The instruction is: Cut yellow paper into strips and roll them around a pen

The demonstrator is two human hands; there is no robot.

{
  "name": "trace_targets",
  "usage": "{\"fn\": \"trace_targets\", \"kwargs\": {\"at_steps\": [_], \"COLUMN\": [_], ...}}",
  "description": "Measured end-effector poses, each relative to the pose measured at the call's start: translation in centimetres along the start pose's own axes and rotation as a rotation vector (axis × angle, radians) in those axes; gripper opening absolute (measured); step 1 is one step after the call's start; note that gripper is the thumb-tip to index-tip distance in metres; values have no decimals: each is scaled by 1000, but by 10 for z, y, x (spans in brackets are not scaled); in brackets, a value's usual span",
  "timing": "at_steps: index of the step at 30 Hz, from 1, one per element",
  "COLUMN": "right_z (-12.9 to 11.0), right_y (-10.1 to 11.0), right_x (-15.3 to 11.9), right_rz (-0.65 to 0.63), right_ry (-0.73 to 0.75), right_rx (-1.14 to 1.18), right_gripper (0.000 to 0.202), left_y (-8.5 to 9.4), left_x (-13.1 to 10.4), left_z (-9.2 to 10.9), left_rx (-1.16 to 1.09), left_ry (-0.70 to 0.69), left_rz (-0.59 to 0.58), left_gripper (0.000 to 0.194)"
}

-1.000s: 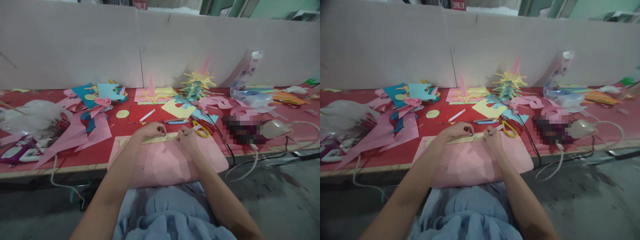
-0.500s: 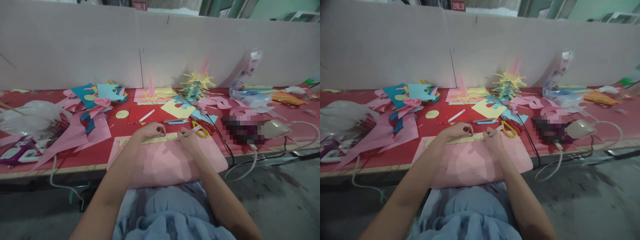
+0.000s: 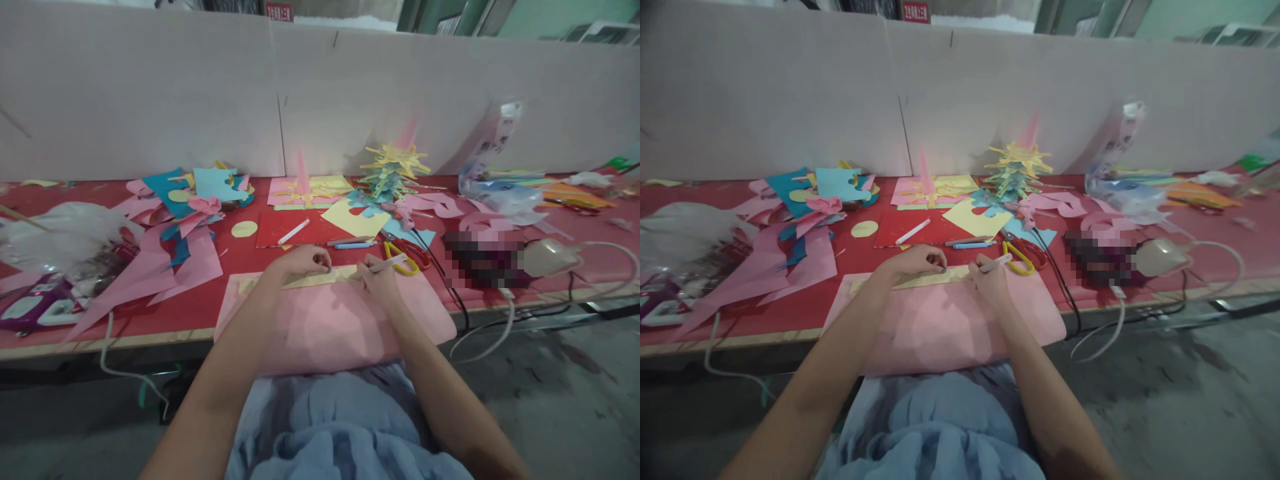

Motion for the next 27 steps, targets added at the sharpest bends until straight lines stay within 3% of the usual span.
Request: {"fn": "trace_targets", "kwargs": {"at_steps": [16,21,27], "right_z": [-2,2,3], "right_y": [1,-2,2], "right_x": [1,1,9], "right_rz": [22,80,-36], "right_ry": [-30,28,28], "right_rx": [27,-19,-66], "right_gripper": [28,28,30], "left_y": [1,3,1], "left_x": [-1,-2,-1], "left_z": [3,5,2], "left_rx": [28,68,25], "left_ry": [11,22,2], "left_rz": [-12,-3,-11], "left_gripper": [18,18,19]}}
Point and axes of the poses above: each hand's wrist, its own x-axis towards the middle knuckle, its own y-axis out of the back of the hand, z = x × y, the point moved 1 cm from there along x, towards the middle knuckle, and after that the axes turned 3 degrees about x, right-handed, at the moved point
